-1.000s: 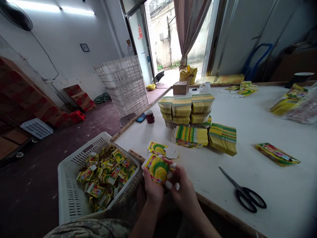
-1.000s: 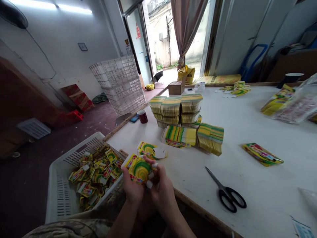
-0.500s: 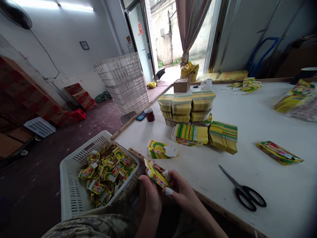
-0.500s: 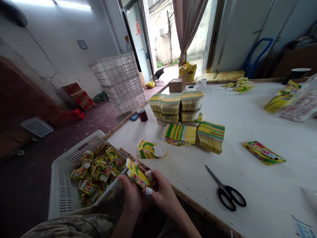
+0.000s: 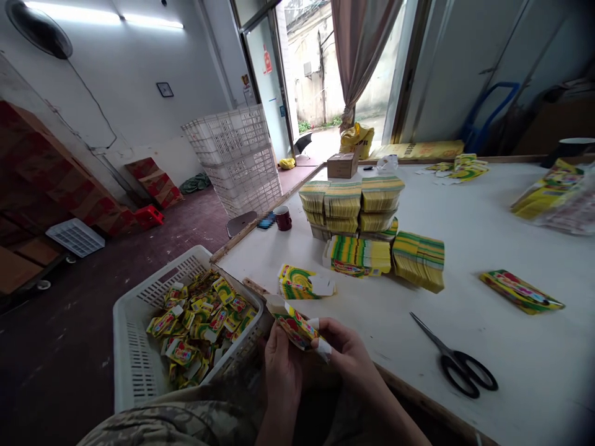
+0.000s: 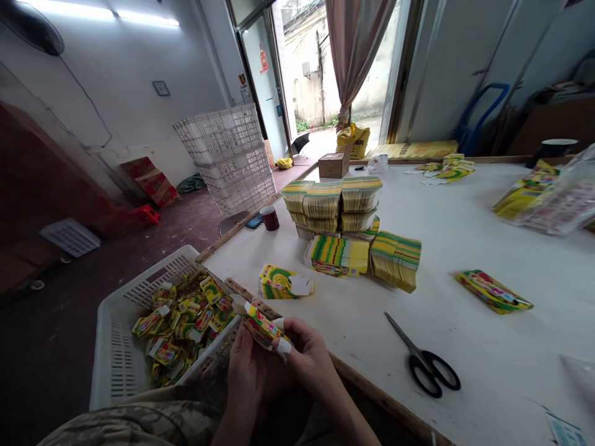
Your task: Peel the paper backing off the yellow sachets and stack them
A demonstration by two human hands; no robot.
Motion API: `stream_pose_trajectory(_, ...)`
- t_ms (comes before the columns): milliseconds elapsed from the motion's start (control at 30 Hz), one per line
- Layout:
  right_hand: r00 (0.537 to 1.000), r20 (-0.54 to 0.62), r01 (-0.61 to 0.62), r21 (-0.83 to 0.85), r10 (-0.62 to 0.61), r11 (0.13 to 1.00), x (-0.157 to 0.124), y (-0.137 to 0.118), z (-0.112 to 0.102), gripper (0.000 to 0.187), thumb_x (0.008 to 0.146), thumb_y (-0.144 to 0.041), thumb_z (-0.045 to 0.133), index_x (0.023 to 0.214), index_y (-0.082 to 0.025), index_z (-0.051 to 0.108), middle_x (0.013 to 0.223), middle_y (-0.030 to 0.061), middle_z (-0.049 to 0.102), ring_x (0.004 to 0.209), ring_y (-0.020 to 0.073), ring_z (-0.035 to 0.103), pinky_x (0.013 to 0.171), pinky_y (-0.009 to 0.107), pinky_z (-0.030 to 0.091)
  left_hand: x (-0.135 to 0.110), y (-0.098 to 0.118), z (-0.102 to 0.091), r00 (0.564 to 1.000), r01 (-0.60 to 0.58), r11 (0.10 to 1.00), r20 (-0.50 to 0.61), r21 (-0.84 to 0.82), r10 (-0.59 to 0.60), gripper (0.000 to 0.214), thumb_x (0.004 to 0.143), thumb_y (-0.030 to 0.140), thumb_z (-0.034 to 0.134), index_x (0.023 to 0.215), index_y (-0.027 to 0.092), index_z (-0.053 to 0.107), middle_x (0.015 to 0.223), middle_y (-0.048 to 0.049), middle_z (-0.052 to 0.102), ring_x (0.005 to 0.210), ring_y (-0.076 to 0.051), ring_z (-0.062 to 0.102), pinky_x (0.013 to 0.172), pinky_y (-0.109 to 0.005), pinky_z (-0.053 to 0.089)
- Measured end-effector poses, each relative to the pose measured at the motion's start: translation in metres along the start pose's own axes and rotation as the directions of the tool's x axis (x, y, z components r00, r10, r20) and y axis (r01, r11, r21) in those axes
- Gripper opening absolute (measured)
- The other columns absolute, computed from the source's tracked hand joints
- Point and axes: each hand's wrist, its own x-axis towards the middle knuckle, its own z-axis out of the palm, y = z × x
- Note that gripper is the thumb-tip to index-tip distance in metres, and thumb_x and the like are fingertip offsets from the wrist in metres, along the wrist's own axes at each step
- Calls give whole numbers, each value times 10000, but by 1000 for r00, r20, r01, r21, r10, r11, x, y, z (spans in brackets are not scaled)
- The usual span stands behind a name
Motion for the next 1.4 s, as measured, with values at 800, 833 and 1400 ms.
stream_pose_trajectory(800,995,-98,4,-243,-29,970,0,28,12,186,761,-286,657,722,-181,508,681,-25,499,637,122,428,584,233,375,0,11,-10,978,9,981,-206,192,32,377,767,476,674,1051,231,637,927,-24,708,859,-188,670,745,-280,534)
stream_pose_trajectory(833,996,-90,-3,-274,-23,962,0,28,11,182,761,-279,650,710,-181,506,672,-26,495,632,122,428,578,233,376,0,12,-8,978,24,993,-207,115,0,373,752,444,701,1056,240,636,915,-16,710,844,-181,673,749,-283,535)
stream_pose_trajectory(1400,844,405,508,-815,-352,280,-9,-23,0,244,860,-169,573,1051,-301,647,1043,39,646,1099,248,528,1118,497,235,-9,84,-4,887,-304,324,390,896,-246,679,623,341,773,1237,213,512,1139,-89,659,1046,-289,615,911,-402,482)
